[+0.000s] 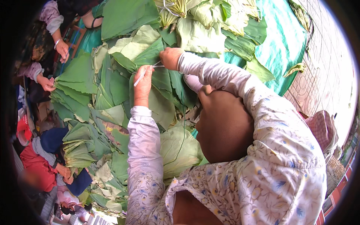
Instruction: The person sits on the ground and repeatedly folds large green banana leaves, then secures them with a white plastic tie. They handle the leaves one at a time, folding and tying each bundle before placing it aside.
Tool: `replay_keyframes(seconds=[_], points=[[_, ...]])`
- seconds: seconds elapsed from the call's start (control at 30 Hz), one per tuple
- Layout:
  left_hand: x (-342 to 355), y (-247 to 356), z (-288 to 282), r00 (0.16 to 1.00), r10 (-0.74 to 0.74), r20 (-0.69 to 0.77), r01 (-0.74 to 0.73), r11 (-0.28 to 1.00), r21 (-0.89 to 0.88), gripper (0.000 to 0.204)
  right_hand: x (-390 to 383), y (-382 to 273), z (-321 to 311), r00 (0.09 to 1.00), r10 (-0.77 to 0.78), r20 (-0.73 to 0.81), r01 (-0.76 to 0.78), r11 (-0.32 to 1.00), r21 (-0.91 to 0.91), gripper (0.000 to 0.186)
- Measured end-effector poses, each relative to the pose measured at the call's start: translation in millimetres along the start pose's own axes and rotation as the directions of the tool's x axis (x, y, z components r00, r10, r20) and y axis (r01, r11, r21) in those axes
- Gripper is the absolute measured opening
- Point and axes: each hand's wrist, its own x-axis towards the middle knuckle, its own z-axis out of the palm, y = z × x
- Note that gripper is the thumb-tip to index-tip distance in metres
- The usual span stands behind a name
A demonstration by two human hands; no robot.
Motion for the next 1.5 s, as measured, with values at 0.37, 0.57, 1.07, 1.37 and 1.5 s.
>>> replay_keyframes(seconds=[0.37,0.57,1.07,1.37,1.5], points=[[7,5,-5,0.970,0.239,0.056,-0.245,0.937,0.250,0.008,-5,-4,-1,0.913,-0.309,-0.264,0.406,0.732,0.547,0.026],[3,7,-11,0.995,-0.095,-0.018,0.093,0.992,-0.088,0.014,-11,-13,-10,0.974,-0.208,-0.092,0.227,0.920,0.320,0.017],[3,1,-33,0.995,-0.062,0.074,0.058,0.997,0.051,0.008,5,-23,10,0.911,-0.379,-0.159,0.410,0.865,0.287,0.017],[2,26,-18,0.826,0.563,-0.042,-0.384,0.615,0.688,0.014,13,-27,15,0.932,-0.275,-0.235,0.341,0.886,0.315,0.016],[3,8,-7,0.883,0.442,-0.159,-0.331,0.826,0.456,0.012,15,-25,15,0.953,-0.239,-0.185,0.293,0.884,0.366,0.016]])
